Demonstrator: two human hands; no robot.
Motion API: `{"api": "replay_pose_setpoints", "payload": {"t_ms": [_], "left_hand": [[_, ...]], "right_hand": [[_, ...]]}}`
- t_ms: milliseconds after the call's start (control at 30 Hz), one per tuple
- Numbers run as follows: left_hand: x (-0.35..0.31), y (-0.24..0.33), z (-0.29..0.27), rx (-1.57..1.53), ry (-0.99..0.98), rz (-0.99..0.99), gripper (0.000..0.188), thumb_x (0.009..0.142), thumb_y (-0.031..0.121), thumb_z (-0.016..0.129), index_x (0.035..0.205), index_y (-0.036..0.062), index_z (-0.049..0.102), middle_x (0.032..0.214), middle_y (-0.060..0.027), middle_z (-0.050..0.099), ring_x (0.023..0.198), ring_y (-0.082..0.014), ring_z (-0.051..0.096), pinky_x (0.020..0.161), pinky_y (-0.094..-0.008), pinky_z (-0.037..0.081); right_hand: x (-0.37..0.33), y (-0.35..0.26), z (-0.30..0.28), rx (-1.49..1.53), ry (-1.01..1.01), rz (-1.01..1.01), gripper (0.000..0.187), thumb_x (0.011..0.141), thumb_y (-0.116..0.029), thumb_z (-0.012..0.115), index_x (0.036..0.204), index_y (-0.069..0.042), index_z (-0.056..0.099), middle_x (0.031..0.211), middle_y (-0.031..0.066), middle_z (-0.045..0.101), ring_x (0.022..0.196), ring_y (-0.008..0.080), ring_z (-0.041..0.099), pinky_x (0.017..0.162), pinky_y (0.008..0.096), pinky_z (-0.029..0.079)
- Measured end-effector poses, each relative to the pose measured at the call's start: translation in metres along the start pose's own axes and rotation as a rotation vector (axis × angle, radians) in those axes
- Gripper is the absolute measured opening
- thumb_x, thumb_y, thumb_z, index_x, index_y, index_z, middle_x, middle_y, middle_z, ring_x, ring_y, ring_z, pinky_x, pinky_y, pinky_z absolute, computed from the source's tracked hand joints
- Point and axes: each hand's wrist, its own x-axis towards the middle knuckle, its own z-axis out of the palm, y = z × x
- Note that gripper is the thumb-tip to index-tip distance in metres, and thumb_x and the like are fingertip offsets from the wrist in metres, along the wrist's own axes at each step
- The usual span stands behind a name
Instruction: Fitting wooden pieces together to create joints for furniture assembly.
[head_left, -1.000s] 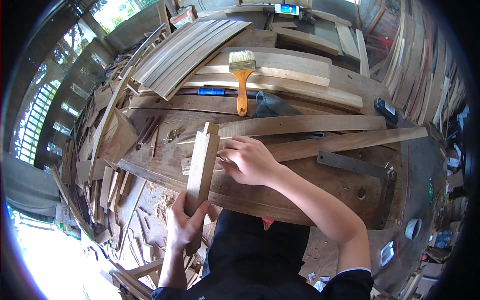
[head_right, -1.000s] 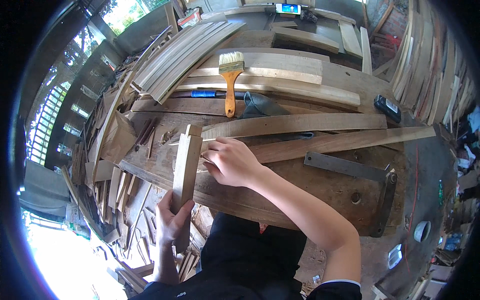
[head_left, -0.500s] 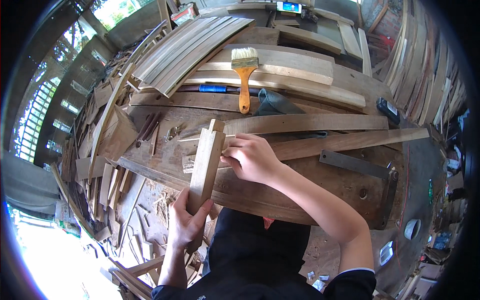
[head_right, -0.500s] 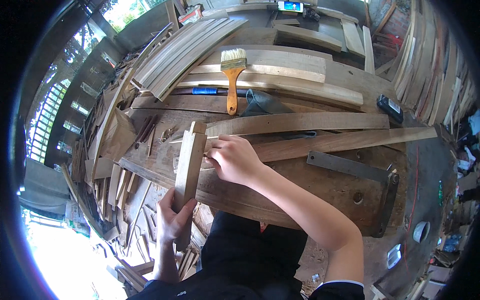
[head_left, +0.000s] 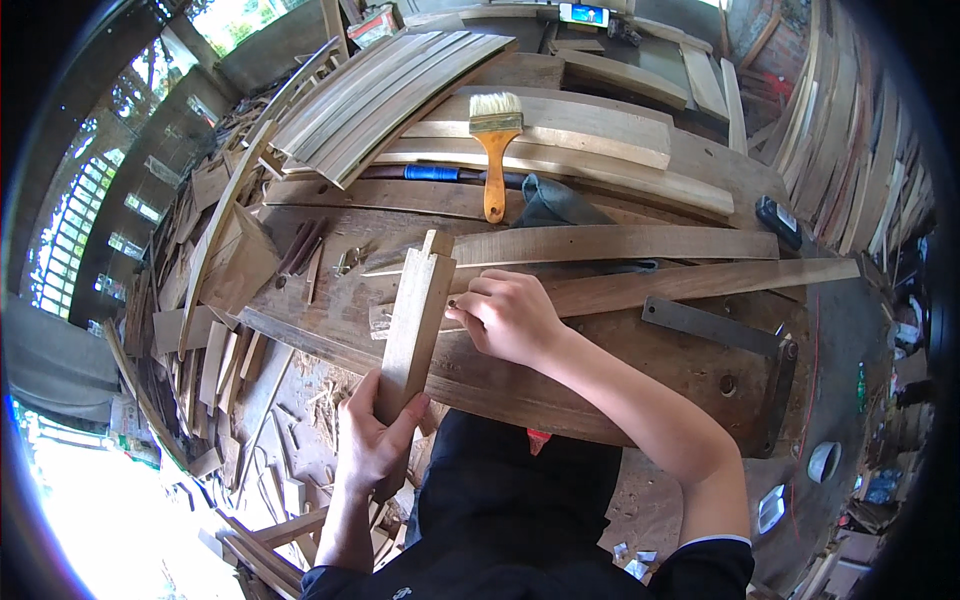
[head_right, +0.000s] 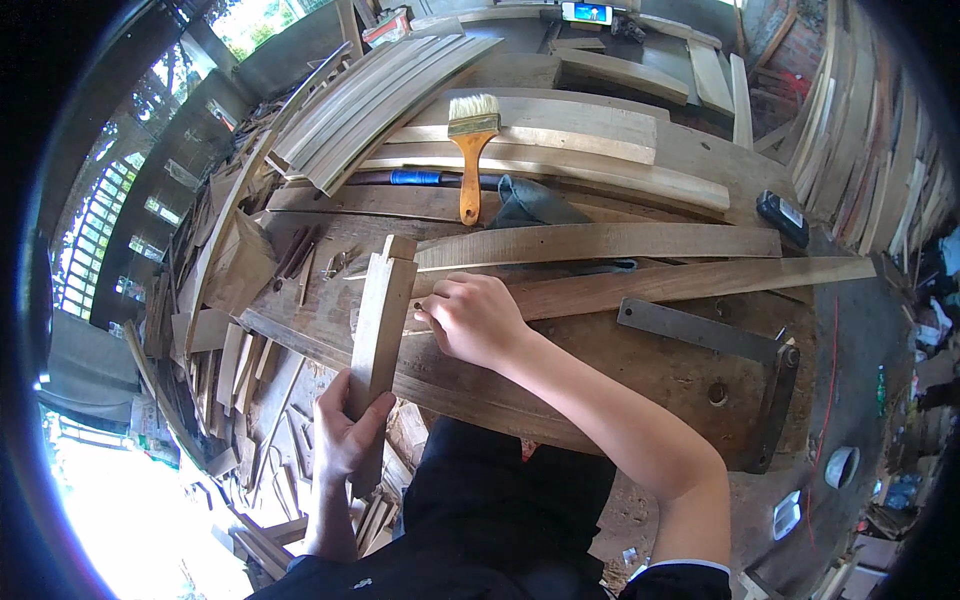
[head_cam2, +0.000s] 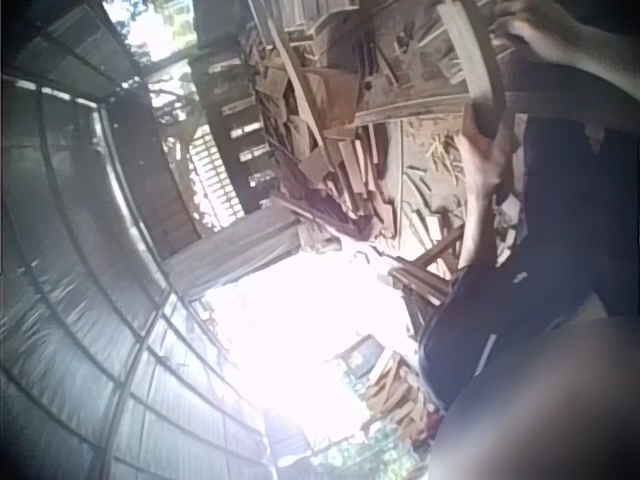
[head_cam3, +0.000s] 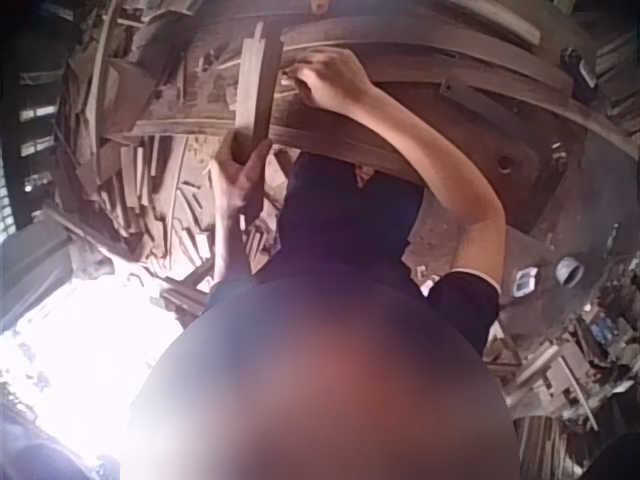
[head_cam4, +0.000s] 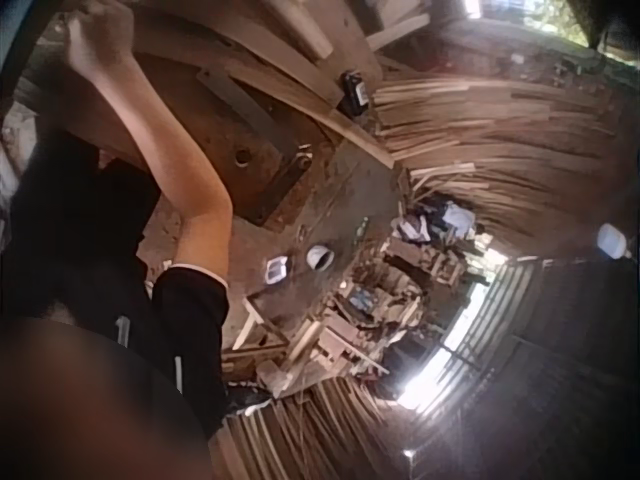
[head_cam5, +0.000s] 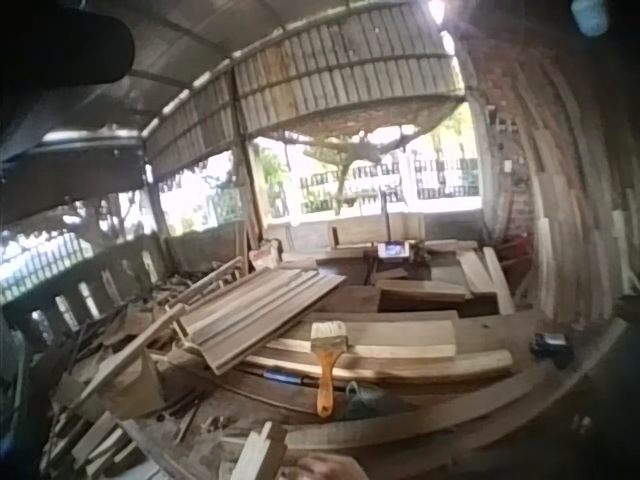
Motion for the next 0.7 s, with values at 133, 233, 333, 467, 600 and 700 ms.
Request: {"api": "replay_pose_setpoints", "payload": {"t_ms": [133, 233, 333, 467, 600, 700], "left_hand": [[0.001, 0.001, 0.001, -0.023, -0.001, 0.012, 0.027, 0.085, 0.018, 0.075, 0.098, -0.0026, 0.063, 0.076, -0.0108, 0.069, 0.069, -0.0128, 0.063, 0.065, -0.0288, 0.049], [0.001, 0.004, 0.002, 0.021, -0.005, 0.014, 0.027, 0.084, 0.018, 0.075, 0.098, -0.0025, 0.063, 0.074, -0.0105, 0.068, 0.067, -0.0125, 0.062, 0.063, -0.0290, 0.049], [0.000, 0.005, 0.004, 0.001, 0.001, 0.013, 0.028, 0.084, 0.019, 0.075, 0.097, -0.0024, 0.063, 0.073, -0.0110, 0.068, 0.067, -0.0127, 0.063, 0.062, -0.0292, 0.049], [-0.002, 0.003, 0.002, 0.040, -0.007, 0.004, 0.029, 0.084, 0.020, 0.075, 0.098, -0.0023, 0.063, 0.074, -0.0112, 0.068, 0.067, -0.0129, 0.063, 0.062, -0.0292, 0.049], [-0.003, 0.005, 0.002, 0.035, 0.000, -0.010, 0.031, 0.083, 0.021, 0.075, 0.099, -0.0027, 0.064, 0.074, -0.0110, 0.068, 0.067, -0.0132, 0.062, 0.063, -0.0295, 0.049], [-0.004, 0.000, 0.002, 0.038, 0.008, -0.023, 0.032, 0.083, 0.022, 0.076, 0.099, -0.0029, 0.064, 0.074, -0.0113, 0.068, 0.068, -0.0135, 0.063, 0.063, -0.0296, 0.049]], "right_hand": [[0.001, -0.002, -0.001, -0.011, -0.014, 0.000, 0.011, 0.084, -0.015, 0.072, 0.076, -0.008, 0.071, 0.069, 0.0034, 0.063, 0.069, 0.0224, 0.064, 0.060, 0.0358, 0.053], [0.002, -0.001, -0.002, 0.011, -0.029, -0.004, 0.011, 0.084, -0.015, 0.072, 0.077, -0.007, 0.070, 0.072, 0.0044, 0.064, 0.070, 0.0233, 0.064, 0.063, 0.0361, 0.054], [0.003, 0.001, -0.001, -0.005, -0.025, -0.048, 0.011, 0.085, -0.016, 0.071, 0.078, -0.007, 0.069, 0.074, 0.0050, 0.064, 0.073, 0.0243, 0.065, 0.066, 0.0364, 0.055], [0.004, -0.001, -0.005, -0.040, -0.077, -0.019, 0.012, 0.086, -0.017, 0.070, 0.079, -0.007, 0.069, 0.075, 0.0049, 0.064, 0.076, 0.0246, 0.065, 0.068, 0.0370, 0.055], [0.004, 0.000, -0.011, -0.031, -0.171, 0.015, 0.022, 0.091, -0.024, 0.065, 0.082, -0.005, 0.071, 0.084, 0.0085, 0.068, 0.084, 0.0251, 0.067, 0.074, 0.0377, 0.056], [0.004, 0.000, -0.015, 0.017, -0.182, 0.041, 0.020, 0.089, -0.025, 0.067, 0.082, -0.006, 0.071, 0.086, 0.0087, 0.068, 0.085, 0.0251, 0.067, 0.075, 0.0382, 0.056]]}}
